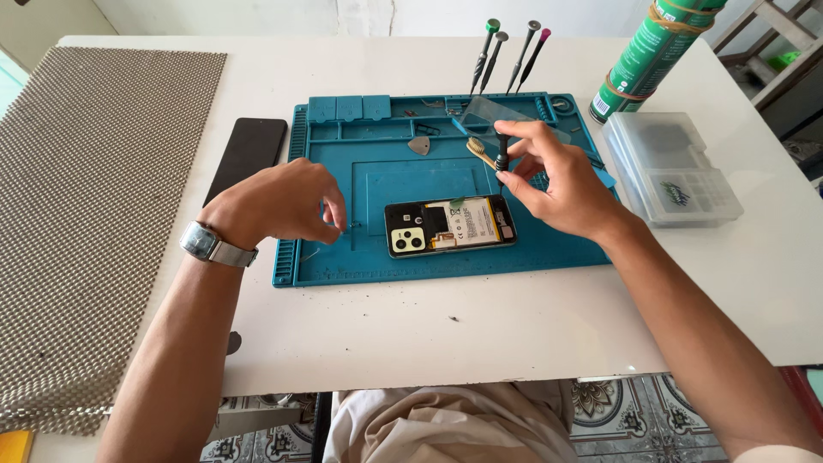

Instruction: The person disassembles a smartphone by removing screws from the back cover, then uses a toothbrush to clean the internal components. They continue to remove additional screws and manipulate internal parts with a screwdriver and brush.

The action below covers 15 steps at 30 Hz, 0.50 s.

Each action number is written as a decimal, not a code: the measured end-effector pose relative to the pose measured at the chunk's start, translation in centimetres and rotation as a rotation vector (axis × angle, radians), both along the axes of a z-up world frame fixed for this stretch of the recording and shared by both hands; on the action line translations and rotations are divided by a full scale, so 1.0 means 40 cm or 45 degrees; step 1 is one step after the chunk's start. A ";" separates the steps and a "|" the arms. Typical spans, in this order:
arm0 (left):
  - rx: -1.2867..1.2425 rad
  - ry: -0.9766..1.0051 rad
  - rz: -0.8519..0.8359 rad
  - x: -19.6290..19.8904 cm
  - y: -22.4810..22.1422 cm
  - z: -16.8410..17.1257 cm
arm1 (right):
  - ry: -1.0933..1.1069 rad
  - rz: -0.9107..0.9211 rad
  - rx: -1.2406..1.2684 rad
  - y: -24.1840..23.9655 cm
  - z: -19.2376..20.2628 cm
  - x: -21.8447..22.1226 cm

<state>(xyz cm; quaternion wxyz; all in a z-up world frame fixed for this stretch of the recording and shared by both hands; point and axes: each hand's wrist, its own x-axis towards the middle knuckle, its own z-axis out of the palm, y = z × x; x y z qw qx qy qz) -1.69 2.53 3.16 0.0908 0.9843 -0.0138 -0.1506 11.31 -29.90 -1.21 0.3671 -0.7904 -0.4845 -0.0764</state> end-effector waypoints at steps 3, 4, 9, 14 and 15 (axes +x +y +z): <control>-0.027 0.040 0.026 0.004 0.000 -0.002 | -0.045 -0.019 0.004 -0.001 -0.001 0.000; -0.039 0.039 0.005 0.005 -0.001 -0.003 | -0.067 -0.010 0.028 -0.001 -0.003 -0.001; -0.065 0.055 -0.003 0.002 0.000 -0.003 | -0.085 0.058 0.203 0.014 -0.022 -0.020; -0.086 0.102 0.016 0.000 -0.002 -0.007 | 0.057 0.376 0.531 0.075 -0.096 -0.109; -0.092 0.115 0.017 0.000 -0.002 -0.006 | 0.046 0.430 0.557 0.091 -0.111 -0.131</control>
